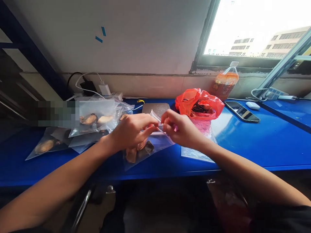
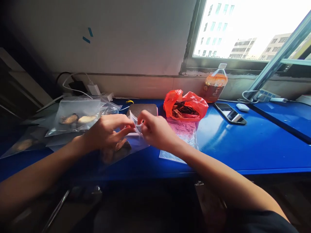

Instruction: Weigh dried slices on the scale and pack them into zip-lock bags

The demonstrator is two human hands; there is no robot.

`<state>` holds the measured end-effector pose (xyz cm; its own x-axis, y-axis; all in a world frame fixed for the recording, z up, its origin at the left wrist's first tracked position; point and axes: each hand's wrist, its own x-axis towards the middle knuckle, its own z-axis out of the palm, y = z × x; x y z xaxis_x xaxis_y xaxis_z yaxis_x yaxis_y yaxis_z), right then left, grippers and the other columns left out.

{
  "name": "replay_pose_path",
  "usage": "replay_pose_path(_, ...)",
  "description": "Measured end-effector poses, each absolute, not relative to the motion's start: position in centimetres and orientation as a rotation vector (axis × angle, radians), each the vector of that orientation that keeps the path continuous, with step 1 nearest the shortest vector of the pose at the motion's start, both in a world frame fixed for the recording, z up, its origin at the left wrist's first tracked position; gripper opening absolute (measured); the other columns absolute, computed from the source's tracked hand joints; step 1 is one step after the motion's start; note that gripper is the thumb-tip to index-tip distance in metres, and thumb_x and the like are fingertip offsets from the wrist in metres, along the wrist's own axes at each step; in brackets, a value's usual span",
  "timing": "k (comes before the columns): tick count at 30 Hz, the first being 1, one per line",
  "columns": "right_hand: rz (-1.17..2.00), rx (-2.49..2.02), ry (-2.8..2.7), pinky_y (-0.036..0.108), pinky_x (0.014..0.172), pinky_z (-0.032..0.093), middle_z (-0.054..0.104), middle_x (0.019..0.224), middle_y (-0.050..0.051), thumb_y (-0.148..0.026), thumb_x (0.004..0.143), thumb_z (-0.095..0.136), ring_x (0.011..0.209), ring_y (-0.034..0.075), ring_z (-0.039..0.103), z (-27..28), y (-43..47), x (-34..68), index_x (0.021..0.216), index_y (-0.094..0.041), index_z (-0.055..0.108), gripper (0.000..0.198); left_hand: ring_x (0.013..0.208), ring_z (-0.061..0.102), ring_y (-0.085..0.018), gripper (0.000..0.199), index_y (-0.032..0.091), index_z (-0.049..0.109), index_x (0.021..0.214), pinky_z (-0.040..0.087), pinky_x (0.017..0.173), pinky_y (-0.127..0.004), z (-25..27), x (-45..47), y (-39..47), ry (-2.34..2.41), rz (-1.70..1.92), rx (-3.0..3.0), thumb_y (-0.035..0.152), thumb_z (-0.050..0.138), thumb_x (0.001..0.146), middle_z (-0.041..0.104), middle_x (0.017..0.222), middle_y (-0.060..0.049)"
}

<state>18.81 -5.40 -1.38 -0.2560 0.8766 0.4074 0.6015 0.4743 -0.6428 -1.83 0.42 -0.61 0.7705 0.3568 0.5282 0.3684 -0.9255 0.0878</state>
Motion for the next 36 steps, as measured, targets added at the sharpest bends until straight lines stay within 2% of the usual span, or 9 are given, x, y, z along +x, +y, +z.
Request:
replay_pose_path(3,0.344,-1.202,-2.12,0.022,0.06,0.036,0.068,0.08,0.002,-0.01,0.084,0.047,0.064,0.011,0.056,-2.0,-5.9,18.1,0.093,-0.018,0.057,0.015,0.079,0.064,-0.02,0.025,0.021,0.068,0.104,0.047,0.069,-0.03,-0.3,-2.1,0.9,-0.652,-0.583,-2.866,0.038,0.05,0.095,0.069,0.086,-0.004)
replay_pose_path(7,0.329,-1.274,-2.18,0.023,0.06,0.035,0.069,0.077,0.003,-0.009,0.085,0.049,0.061,0.011,0.054,-2.1,-6.1,17.7,0.097,-0.017,0.064,0.021,0.092,0.062,-0.024,0.03,0.025,0.067,0.108,0.047,0.076,-0.032,0.1,-2.4,1.4,-0.769,-0.382,-2.825,0.048,0.057,0.091,0.066,0.1,-0.004)
replay_pose_path(10,0.413,-1.277,-2.176,0.023,0.061,0.035,0.068,0.077,0.003,-0.011,0.087,0.048,0.062,0.011,0.053,-1.6,-6.1,17.9,0.091,-0.017,0.065,0.019,0.096,0.062,-0.024,0.032,0.022,0.065,0.102,0.047,0.08,-0.033,0.4,-2.9,1.9,-0.869,-0.509,-2.815,0.051,0.058,0.09,0.064,0.107,-0.006)
replay_pose_path(16,0.639,-1.114,-2.083,0.023,0.053,0.028,0.048,0.063,-0.003,-0.043,0.097,0.045,0.057,0.008,0.037,-0.4,-6.6,18.2,0.069,-0.016,0.054,0.04,0.072,0.059,-0.019,0.044,0.019,0.065,0.091,0.042,0.065,-0.03,1.7,-4.3,2.9,-1.035,-0.723,-2.865,0.062,0.053,0.09,0.065,0.083,-0.003)
replay_pose_path(21,0.62,-0.983,-1.876,0.024,0.057,0.035,0.053,0.067,-0.001,-0.044,0.092,0.057,0.062,0.01,0.045,0.2,-6.6,18.9,0.077,-0.017,0.058,0.031,0.065,0.057,-0.016,0.041,0.019,0.066,0.086,0.042,0.061,-0.028,2.5,-4.6,2.5,-1.115,-0.876,-2.995,0.058,0.054,0.09,0.064,0.076,-0.002)
replay_pose_path(23,0.667,-0.959,-1.756,0.025,0.059,0.038,0.056,0.07,-0.002,-0.044,0.091,0.058,0.063,0.011,0.049,0.3,-6.4,19.4,0.1,-0.018,0.058,0.027,0.06,0.056,-0.015,0.037,0.019,0.065,0.084,0.043,0.056,-0.026,2.4,-4.7,2.4,-1.248,-1.08,-3.029,0.055,0.058,0.089,0.061,0.067,0.0)
replay_pose_path(26,0.734,-0.97,-1.614,0.027,0.062,0.042,0.056,0.074,-0.003,-0.046,0.091,0.059,0.067,0.013,0.053,0.3,-5.9,20.2,0.122,-0.022,0.046,0.041,0.055,0.058,-0.012,0.031,0.018,0.064,0.081,0.046,0.053,-0.023,2.4,-5.1,2.9,-1.345,-1.687,-2.903,0.048,0.064,0.089,0.062,0.064,0.001)
replay_pose_path(31,0.958,-0.941,-1.57,0.028,0.069,0.046,0.059,0.084,-0.002,-0.05,0.09,0.059,0.076,0.013,0.057,-0.1,-5.4,20.0,0.119,-0.023,0.045,0.042,0.054,0.061,-0.007,0.018,0.015,0.063,0.075,0.053,0.057,-0.018,2.9,-5.2,3.7,-1.21,-2.63,-2.557,0.021,0.062,0.093,0.068,0.069,0.002)
replay_pose_path(36,1.283,-1.027,-1.315,0.027,0.065,0.051,0.063,0.094,0.001,-0.045,0.082,0.072,0.079,0.014,0.064,-1.1,-5.9,17.6,0.121,-0.023,0.044,0.053,0.056,0.064,-0.006,0.03,0.012,0.065,0.071,0.055,0.057,-0.014,3.2,-4.2,3.0,-1.033,-3.013,-2.56,0.009,0.051,0.097,0.069,0.069,0.0)
